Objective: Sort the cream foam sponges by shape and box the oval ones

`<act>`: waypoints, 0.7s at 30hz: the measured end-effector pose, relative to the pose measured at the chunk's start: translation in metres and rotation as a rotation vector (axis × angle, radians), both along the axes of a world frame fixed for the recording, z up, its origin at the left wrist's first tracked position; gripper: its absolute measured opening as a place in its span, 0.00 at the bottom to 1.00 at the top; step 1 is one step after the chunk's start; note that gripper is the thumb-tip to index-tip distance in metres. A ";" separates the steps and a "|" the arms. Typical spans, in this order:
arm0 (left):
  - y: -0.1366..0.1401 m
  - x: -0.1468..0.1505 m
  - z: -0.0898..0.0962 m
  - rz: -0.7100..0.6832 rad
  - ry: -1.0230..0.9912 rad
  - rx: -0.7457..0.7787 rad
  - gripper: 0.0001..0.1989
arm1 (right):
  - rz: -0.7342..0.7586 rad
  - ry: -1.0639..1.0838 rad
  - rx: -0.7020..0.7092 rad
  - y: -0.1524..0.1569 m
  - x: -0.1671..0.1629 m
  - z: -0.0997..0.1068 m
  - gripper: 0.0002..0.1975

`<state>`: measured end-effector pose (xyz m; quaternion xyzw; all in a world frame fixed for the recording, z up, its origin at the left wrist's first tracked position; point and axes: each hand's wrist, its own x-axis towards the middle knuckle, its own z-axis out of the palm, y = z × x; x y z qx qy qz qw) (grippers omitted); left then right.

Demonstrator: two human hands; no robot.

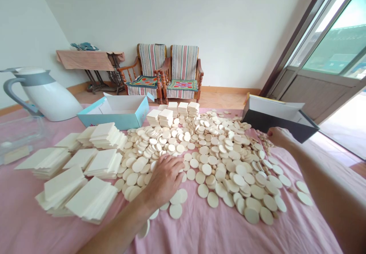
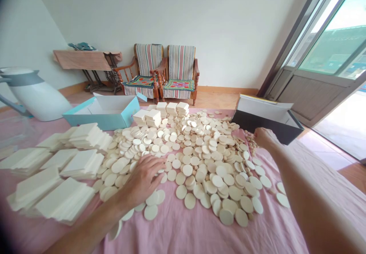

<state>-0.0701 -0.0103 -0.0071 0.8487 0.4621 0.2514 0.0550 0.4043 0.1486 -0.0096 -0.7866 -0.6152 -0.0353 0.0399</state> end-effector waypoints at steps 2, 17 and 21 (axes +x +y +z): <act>0.000 0.000 0.000 0.004 0.004 0.003 0.06 | 0.020 0.018 0.023 0.001 0.007 -0.007 0.05; -0.001 0.000 0.003 0.030 0.018 0.056 0.12 | 0.826 0.412 0.025 -0.125 -0.208 0.056 0.14; -0.003 -0.003 0.006 0.078 0.028 0.114 0.12 | 0.868 0.249 -0.037 -0.143 -0.243 0.047 0.20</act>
